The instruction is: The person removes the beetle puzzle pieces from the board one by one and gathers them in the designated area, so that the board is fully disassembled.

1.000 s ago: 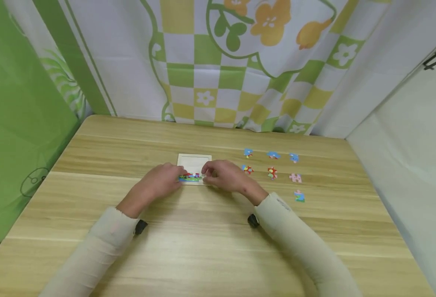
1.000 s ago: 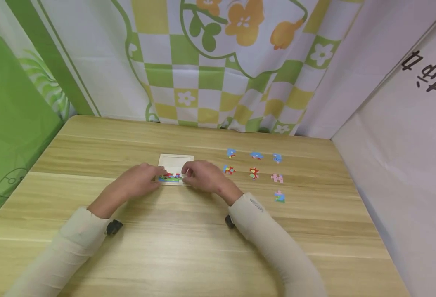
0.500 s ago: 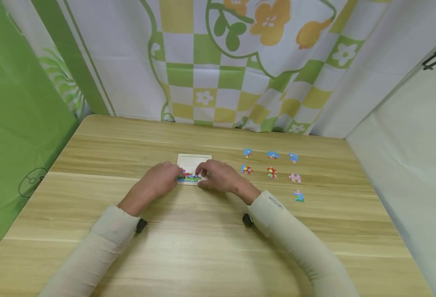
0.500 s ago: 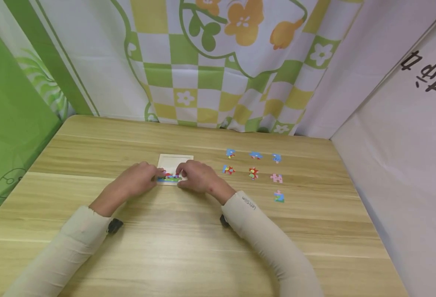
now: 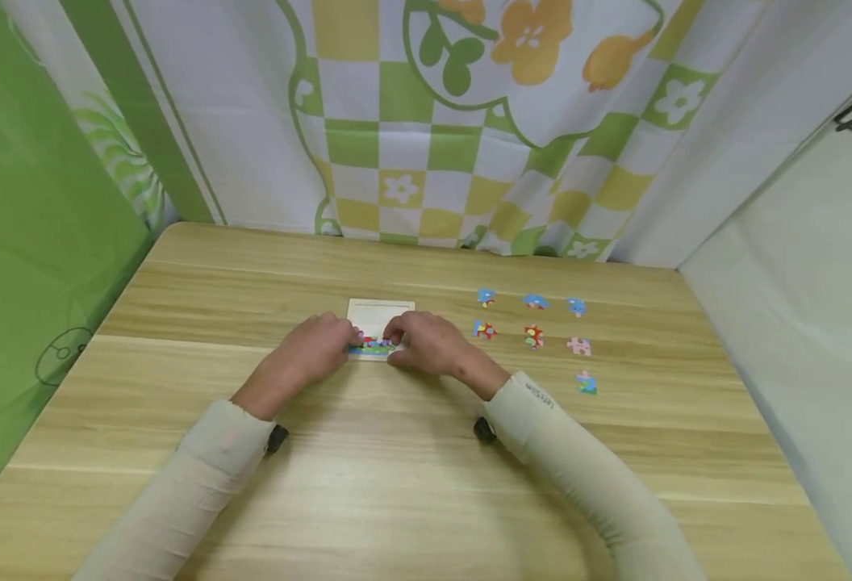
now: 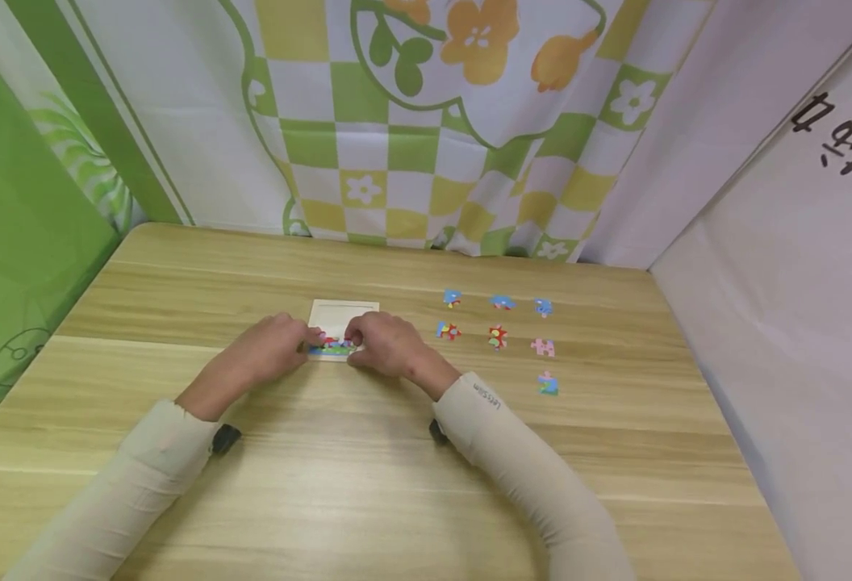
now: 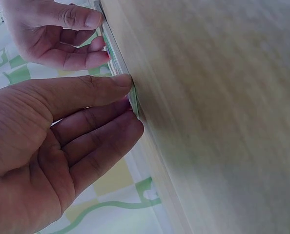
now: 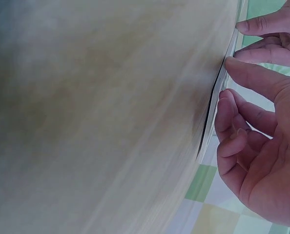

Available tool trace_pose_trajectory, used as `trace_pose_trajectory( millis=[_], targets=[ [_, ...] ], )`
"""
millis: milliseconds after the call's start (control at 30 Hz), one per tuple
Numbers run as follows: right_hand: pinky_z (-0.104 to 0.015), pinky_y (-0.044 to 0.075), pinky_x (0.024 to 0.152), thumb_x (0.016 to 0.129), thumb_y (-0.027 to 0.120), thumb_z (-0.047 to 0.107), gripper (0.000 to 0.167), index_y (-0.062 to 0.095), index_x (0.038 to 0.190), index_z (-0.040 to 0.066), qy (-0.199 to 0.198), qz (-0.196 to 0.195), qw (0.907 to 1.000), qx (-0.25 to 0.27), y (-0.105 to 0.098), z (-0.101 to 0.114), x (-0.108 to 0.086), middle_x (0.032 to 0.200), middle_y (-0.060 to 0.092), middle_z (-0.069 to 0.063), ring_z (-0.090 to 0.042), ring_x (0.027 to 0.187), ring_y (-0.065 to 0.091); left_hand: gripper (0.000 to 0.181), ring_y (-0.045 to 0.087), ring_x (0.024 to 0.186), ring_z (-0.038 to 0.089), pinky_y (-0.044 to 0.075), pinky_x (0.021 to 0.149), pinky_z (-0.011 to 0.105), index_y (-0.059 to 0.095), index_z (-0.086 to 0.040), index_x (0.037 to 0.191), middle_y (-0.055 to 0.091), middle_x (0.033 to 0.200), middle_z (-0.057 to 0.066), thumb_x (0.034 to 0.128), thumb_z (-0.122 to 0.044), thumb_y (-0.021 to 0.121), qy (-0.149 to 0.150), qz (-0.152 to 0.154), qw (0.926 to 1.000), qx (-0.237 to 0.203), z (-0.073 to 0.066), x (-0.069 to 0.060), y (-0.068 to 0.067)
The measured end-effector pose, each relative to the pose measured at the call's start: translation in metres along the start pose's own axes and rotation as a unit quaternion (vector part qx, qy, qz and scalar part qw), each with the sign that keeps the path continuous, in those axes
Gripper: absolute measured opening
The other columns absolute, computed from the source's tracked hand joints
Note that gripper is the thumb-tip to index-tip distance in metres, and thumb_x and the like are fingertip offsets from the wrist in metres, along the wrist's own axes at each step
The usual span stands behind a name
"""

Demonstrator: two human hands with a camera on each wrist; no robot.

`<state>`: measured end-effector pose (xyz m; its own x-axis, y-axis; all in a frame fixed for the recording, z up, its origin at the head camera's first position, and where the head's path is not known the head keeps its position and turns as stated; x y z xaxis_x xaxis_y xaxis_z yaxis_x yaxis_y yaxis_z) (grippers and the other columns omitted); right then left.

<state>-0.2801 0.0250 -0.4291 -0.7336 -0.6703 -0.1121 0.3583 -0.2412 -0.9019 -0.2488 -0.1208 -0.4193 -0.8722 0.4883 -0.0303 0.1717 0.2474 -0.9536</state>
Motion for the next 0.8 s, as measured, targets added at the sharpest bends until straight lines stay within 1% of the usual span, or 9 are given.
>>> trace_pose_trajectory(
  millis=[33,133,267,367,500,600,667,733,800],
  targets=[
    [-0.038,0.051,0.087,0.089,0.082,0.02,0.031,0.073,0.117,0.01,0.001,-0.001,1.0,-0.002,-0.0005,0.0004,0.0001,0.104,0.071,0.001,-0.016,0.096,0.063,0.028,0.057,0.071,0.02,0.053,0.065,0.04,0.081,-0.007,0.096,0.072,0.093,0.007,0.0852,0.012,0.063,-0.001,0.002,1.0,-0.001,0.0,0.0003,-0.0006],
    [-0.039,0.052,0.086,0.089,0.083,0.02,0.031,0.073,0.116,0.01,0.001,-0.005,0.9999,-0.009,-0.0027,0.0024,0.0005,0.103,0.071,0.001,-0.016,0.096,0.064,0.032,0.054,0.07,0.019,0.051,0.064,0.038,0.082,-0.008,0.095,0.073,0.095,0.006,0.0831,0.013,0.061,-0.002,-0.002,1.0,-0.008,0.0004,0.0013,-0.0018],
    [-0.039,0.053,0.086,0.087,0.084,0.02,0.031,0.074,0.115,0.01,-0.001,-0.012,0.9998,-0.017,-0.0061,0.0045,0.0013,0.102,0.071,0.001,-0.016,0.097,0.065,0.037,0.062,0.081,0.021,0.054,0.07,0.039,0.082,-0.006,0.105,0.075,0.108,0.01,0.0833,0.014,0.06,-0.013,-0.004,0.9998,-0.016,0.002,0.0023,-0.0023],
    [-0.038,0.053,0.086,0.086,0.085,0.02,0.031,0.074,0.113,0.01,-0.002,-0.014,0.9998,-0.016,-0.0072,0.0053,0.0017,0.1,0.071,0.002,-0.016,0.097,0.065,0.04,0.063,0.083,0.021,0.054,0.07,0.039,0.082,-0.006,0.108,0.074,0.113,0.012,0.0838,0.014,0.058,-0.022,-0.001,0.9996,-0.02,0.0025,0.0024,-0.0031],
    [-0.037,0.052,0.085,0.084,0.086,0.019,0.031,0.073,0.11,0.01,0.003,-0.017,0.9998,-0.009,-0.0071,0.0049,0.0021,0.099,0.071,0.002,-0.016,0.095,0.064,0.038,0.056,0.075,0.02,0.051,0.065,0.036,0.083,-0.007,0.102,0.075,0.104,0.01,0.0831,0.015,0.057,-0.024,0.003,0.9994,-0.024,0.0023,0.0031,-0.0028],
    [-0.037,0.052,0.084,0.083,0.087,0.018,0.031,0.072,0.109,0.011,0.004,-0.02,0.9998,-0.004,-0.0067,0.004,0.0024,0.098,0.071,0.002,-0.016,0.095,0.064,0.037,0.056,0.074,0.021,0.051,0.066,0.037,0.083,-0.007,0.101,0.075,0.101,0.009,0.0832,0.014,0.058,-0.026,0.006,0.9993,-0.024,0.002,0.0031,-0.0026],
    [-0.037,0.052,0.084,0.083,0.087,0.018,0.031,0.072,0.108,0.011,0.004,-0.019,0.9998,0.0,-0.0066,0.0034,0.0021,0.098,0.071,0.002,-0.015,0.094,0.064,0.038,0.057,0.075,0.02,0.052,0.066,0.037,0.082,-0.006,0.104,0.075,0.104,0.01,0.083,0.014,0.058,-0.025,0.006,0.9993,-0.027,0.0016,0.0026,-0.0025],
    [-0.035,0.051,0.084,0.084,0.086,0.019,0.029,0.072,0.108,0.012,0.004,-0.019,0.9998,0.007,-0.0066,0.0027,0.0016,0.098,0.071,0.003,-0.015,0.093,0.064,0.037,0.054,0.072,0.02,0.05,0.064,0.037,0.083,-0.008,0.096,0.074,0.096,0.008,0.0821,0.014,0.057,-0.021,0.006,0.9995,-0.025,0.0011,0.0029,-0.0023],
    [-0.034,0.051,0.081,0.088,0.082,0.019,0.021,0.072,0.105,0.013,0.001,-0.02,0.9996,0.018,-0.007,0.0018,0.0015,0.097,0.071,0.004,-0.013,0.09,0.064,0.037,0.05,0.069,0.02,0.048,0.061,0.035,0.082,-0.009,0.092,0.072,0.091,0.005,0.081,0.015,0.057,-0.016,0.008,0.9995,-0.025,0.0007,0.0032,-0.0018]
  ],
)
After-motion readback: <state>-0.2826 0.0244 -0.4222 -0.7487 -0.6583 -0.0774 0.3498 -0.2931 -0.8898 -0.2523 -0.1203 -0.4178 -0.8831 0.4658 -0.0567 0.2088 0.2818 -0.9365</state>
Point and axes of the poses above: each hand's wrist, its own x-axis towards the middle knuckle, its own y-axis out of the palm, z = x × y, the point moved 6 cm from there along x, towards the middle knuckle
